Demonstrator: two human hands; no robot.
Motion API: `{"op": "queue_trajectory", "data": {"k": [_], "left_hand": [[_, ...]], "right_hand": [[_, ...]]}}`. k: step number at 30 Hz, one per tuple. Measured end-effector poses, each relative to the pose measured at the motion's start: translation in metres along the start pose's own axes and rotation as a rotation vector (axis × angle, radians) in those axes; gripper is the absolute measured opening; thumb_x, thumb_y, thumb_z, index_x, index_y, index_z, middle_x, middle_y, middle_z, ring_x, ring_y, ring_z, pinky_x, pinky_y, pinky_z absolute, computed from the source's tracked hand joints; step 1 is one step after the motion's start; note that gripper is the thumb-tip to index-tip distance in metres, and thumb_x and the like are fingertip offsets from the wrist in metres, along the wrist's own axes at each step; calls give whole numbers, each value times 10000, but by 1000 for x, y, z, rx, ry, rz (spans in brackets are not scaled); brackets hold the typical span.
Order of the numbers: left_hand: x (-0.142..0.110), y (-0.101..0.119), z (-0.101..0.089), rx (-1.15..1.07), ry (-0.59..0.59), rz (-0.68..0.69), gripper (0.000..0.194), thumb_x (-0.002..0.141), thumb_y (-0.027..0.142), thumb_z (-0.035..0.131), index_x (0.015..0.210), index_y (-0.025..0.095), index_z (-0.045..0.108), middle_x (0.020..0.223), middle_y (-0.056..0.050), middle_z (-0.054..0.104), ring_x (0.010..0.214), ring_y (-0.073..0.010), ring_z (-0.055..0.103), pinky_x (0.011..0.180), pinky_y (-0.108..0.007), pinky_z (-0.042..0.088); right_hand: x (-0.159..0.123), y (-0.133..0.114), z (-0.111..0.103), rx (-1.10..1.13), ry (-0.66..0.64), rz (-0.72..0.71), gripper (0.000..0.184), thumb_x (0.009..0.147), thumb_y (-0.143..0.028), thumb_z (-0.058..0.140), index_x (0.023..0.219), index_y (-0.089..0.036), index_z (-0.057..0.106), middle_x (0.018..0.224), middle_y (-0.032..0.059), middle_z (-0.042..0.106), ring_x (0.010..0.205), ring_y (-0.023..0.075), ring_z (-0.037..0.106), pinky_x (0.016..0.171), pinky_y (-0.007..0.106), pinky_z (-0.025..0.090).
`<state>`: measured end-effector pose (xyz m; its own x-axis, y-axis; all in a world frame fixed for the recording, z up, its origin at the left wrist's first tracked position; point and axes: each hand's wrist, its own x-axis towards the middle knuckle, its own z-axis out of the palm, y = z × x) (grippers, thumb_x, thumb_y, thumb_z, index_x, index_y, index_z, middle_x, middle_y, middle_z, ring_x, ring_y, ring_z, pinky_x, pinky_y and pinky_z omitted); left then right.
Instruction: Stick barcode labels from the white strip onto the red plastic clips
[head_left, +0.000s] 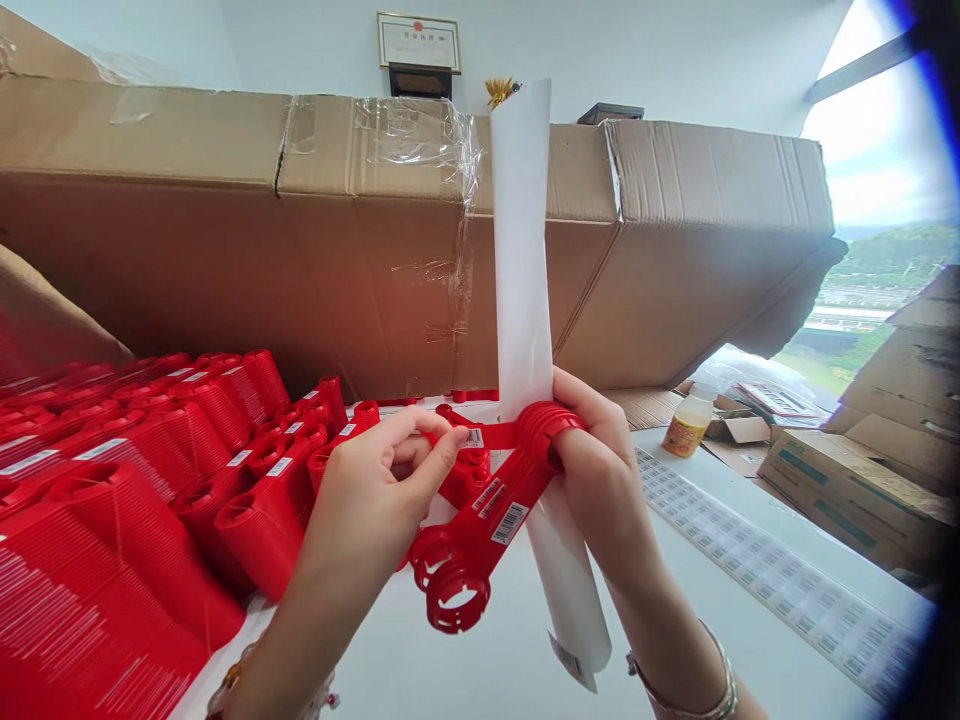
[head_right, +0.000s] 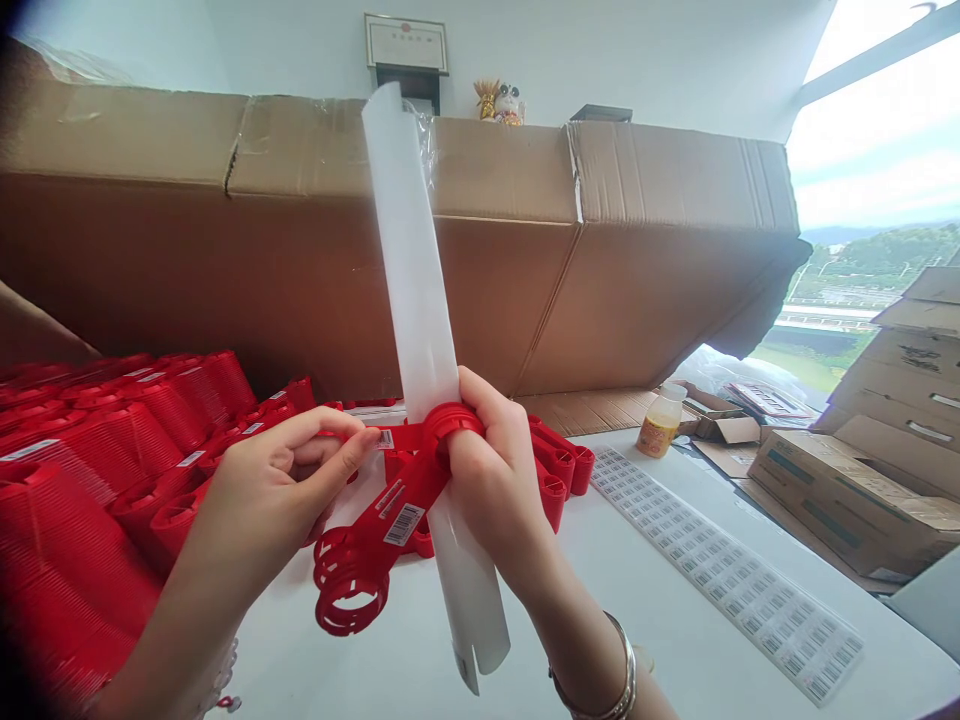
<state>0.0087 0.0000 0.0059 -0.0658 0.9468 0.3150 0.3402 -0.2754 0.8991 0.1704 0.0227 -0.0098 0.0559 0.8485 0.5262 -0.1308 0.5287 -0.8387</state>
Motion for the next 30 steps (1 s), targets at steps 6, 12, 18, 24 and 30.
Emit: {"op": "queue_trajectory", "data": {"k": [6,12,18,24,30], "left_hand": [[20,-11,0,48,-86,-40,357,875,548,703,767,217,626,466,89,483,429,-97,387,443,-199,273],[34,-28,-2,187,-48,-31,439,866,636,687,855,228,525,628,62,562,519,-135,486,531,-246,330],[40,-48,4,217,-11,118,565,936,749,497,1144,236,384,992,-52,620,807,-233,648,707,-351,497],[34,-53,26,202,176,319,578,988,688,429,1280,194,360,1233,-157,461,1136,-310,557,896,-475,515],[28,-52,28,210,229,394,593,956,725,498,1195,189,407,1158,-123,455,1043,-292,542,852,-457,505]], "right_hand": [[2,5,2,-40,0,-37,160,780,-88,467,702,-213,532,624,-43,445,584,123,352,498,277,256],[7,13,2,-15,-16,10,146,800,-113,477,744,-211,571,662,-35,486,603,129,386,528,276,285],[9,15,0,109,-9,40,138,770,-106,478,719,-206,558,657,-29,493,613,128,409,535,260,323],[10,17,2,155,0,42,163,742,-103,481,736,-197,615,658,-19,510,603,122,405,532,253,340],[8,16,0,155,14,39,151,757,-107,488,728,-201,603,651,-16,503,595,126,399,527,266,332]]}}
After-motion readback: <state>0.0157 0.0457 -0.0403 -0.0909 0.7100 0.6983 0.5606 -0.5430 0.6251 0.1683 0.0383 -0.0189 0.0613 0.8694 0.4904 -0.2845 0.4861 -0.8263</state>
